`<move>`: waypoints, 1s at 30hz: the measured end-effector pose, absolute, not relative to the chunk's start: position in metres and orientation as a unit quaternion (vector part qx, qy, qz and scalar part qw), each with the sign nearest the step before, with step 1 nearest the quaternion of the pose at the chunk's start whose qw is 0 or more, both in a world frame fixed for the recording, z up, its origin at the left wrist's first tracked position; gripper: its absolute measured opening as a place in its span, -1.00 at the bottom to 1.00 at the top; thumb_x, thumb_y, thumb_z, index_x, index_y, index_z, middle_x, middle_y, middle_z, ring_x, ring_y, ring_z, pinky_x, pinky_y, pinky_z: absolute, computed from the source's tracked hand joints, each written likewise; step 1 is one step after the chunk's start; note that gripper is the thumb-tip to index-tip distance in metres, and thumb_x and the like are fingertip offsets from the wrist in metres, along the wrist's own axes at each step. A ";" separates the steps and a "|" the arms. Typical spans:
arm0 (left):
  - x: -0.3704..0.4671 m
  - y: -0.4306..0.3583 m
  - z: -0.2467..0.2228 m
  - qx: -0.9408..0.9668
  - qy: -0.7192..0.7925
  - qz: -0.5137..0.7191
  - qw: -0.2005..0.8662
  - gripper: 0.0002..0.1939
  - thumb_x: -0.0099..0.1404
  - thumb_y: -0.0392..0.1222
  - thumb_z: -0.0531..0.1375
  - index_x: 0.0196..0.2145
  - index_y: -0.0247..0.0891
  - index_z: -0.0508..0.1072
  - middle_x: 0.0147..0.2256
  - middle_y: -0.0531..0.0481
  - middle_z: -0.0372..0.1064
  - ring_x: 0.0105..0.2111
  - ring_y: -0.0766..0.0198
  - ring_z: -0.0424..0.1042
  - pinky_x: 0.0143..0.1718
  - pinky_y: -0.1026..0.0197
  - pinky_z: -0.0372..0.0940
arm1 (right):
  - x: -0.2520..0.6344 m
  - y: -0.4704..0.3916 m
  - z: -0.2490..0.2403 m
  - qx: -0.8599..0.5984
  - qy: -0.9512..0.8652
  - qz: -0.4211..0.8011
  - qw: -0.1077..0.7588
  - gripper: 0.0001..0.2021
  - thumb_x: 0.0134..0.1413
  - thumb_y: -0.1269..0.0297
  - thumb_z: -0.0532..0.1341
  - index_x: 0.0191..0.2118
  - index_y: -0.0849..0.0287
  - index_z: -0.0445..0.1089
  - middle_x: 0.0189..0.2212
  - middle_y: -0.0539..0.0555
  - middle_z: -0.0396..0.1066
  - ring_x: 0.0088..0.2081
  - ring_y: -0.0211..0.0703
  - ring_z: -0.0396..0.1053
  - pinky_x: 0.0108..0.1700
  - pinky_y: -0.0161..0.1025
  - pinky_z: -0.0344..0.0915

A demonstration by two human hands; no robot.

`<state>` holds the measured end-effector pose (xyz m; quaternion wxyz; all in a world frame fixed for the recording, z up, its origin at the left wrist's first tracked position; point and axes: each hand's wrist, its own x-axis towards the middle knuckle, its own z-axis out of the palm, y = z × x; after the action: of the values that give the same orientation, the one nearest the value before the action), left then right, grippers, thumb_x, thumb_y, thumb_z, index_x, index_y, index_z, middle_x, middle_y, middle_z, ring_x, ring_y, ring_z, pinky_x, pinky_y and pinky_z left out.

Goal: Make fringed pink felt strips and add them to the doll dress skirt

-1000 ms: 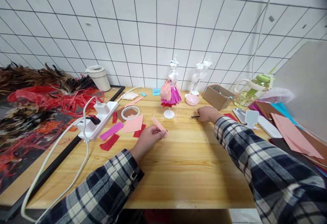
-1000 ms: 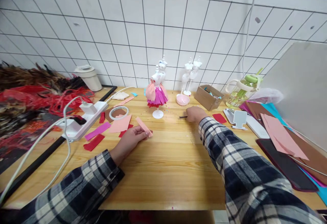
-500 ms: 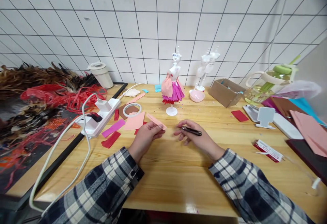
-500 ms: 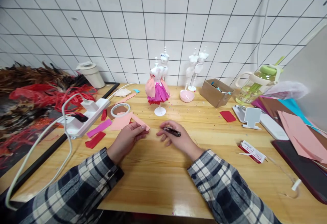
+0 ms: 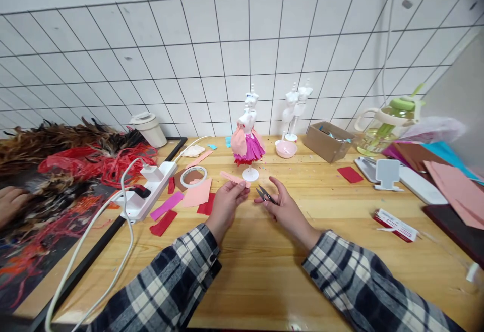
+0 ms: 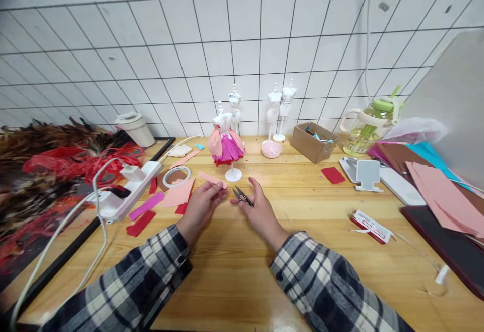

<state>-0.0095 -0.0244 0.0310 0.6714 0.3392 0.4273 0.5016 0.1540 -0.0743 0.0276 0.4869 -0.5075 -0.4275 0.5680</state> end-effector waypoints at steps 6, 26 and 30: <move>-0.013 -0.032 0.025 0.271 0.392 0.502 0.722 -0.72 -0.02 -0.22 0.41 -0.37 -0.33 0.44 -0.38 0.01 0.45 -0.37 0.40 0.43 -0.27 0.32 0.34 | 0.143 -0.077 0.015 -0.558 -0.492 0.484 0.461 -0.58 0.21 -0.09 -0.10 -0.31 0.16 0.27 -0.63 -0.09 0.16 -0.62 -0.30 0.12 -0.57 -0.34 0.07; -0.011 -0.046 0.028 0.297 0.366 0.479 0.740 -0.72 -0.02 -0.19 0.40 -0.40 -0.36 0.43 -0.41 0.00 0.41 -0.37 0.39 0.38 -0.26 0.32 0.30 | 0.121 -0.093 0.013 -0.554 -0.654 0.382 0.344 -0.66 0.34 0.01 -0.22 -0.29 0.08 0.12 -0.57 -0.10 0.36 -0.58 -0.29 0.26 -0.44 -0.32 0.13; -0.011 -0.046 0.028 0.304 0.361 0.474 0.744 -0.72 -0.01 -0.19 0.39 -0.38 -0.37 0.44 -0.39 -0.01 0.43 -0.37 0.39 0.39 -0.25 0.31 0.30 | 0.121 -0.091 0.011 -0.556 -0.654 0.379 0.346 -0.68 0.33 0.01 -0.19 -0.30 0.07 0.10 -0.57 -0.10 0.35 -0.58 -0.29 0.27 -0.44 -0.32 0.12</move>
<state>-0.0108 -0.0461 0.0278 0.7435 0.3038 0.3610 0.4739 0.1211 -0.0908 0.0112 0.3457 -0.5558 -0.6544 0.3787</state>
